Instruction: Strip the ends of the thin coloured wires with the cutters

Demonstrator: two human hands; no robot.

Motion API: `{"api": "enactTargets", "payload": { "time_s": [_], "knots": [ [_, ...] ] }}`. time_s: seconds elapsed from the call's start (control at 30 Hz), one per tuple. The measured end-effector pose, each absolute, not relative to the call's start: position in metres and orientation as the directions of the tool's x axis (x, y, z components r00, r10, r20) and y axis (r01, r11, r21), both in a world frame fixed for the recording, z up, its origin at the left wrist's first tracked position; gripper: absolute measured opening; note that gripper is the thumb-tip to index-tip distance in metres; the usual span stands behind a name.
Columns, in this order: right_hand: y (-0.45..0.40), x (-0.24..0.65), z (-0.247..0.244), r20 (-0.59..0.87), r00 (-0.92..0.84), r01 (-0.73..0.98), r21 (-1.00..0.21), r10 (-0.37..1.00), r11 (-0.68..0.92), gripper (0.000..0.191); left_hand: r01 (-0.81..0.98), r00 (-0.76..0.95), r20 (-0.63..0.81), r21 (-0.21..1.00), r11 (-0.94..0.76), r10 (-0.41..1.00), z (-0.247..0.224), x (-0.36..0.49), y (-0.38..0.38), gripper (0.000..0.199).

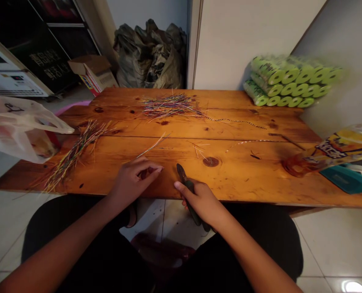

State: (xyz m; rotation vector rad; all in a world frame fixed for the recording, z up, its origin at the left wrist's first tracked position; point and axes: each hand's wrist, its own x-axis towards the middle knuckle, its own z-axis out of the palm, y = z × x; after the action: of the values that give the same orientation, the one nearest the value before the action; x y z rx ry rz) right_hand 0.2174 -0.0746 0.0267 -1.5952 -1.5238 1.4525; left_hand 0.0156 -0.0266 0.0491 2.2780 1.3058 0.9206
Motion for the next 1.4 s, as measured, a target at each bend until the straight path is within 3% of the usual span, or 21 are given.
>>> {"api": "enactTargets", "payload": {
  "time_s": [0.2,1.07,1.17,1.3,1.33,1.4],
  "knots": [
    [-0.075,0.216,0.027,-0.278,-0.215,0.438,-0.884,0.936,-0.162,0.048,0.644,0.385,0.377,0.543,-0.538,0.842,0.047,0.019,-0.027,0.015],
    [-0.074,0.211,0.032,-0.245,-0.186,0.437,-0.888,0.951,-0.143,0.043,0.597,0.415,0.367,0.581,-0.554,0.832,0.045,0.029,-0.030,0.012],
    [-0.075,0.209,0.031,-0.256,-0.152,0.421,-0.891,0.955,-0.172,0.042,0.627,0.422,0.403,0.517,-0.583,0.812,0.048,0.027,-0.032,0.013],
    [-0.077,0.209,0.030,-0.263,-0.130,0.338,-0.918,0.956,-0.207,0.042,0.689,0.396,0.593,0.313,-0.654,0.701,0.047,0.027,-0.052,0.011],
    [-0.077,0.209,0.030,-0.265,-0.124,0.315,-0.924,0.956,-0.215,0.043,0.666,0.424,0.588,0.313,-0.677,0.689,0.044,0.029,-0.060,0.012],
    [-0.076,0.210,0.032,-0.269,-0.105,0.269,-0.934,0.957,-0.233,0.045,0.585,0.525,0.434,0.441,-0.681,0.732,0.038,0.036,-0.074,0.022]
  ]
}}
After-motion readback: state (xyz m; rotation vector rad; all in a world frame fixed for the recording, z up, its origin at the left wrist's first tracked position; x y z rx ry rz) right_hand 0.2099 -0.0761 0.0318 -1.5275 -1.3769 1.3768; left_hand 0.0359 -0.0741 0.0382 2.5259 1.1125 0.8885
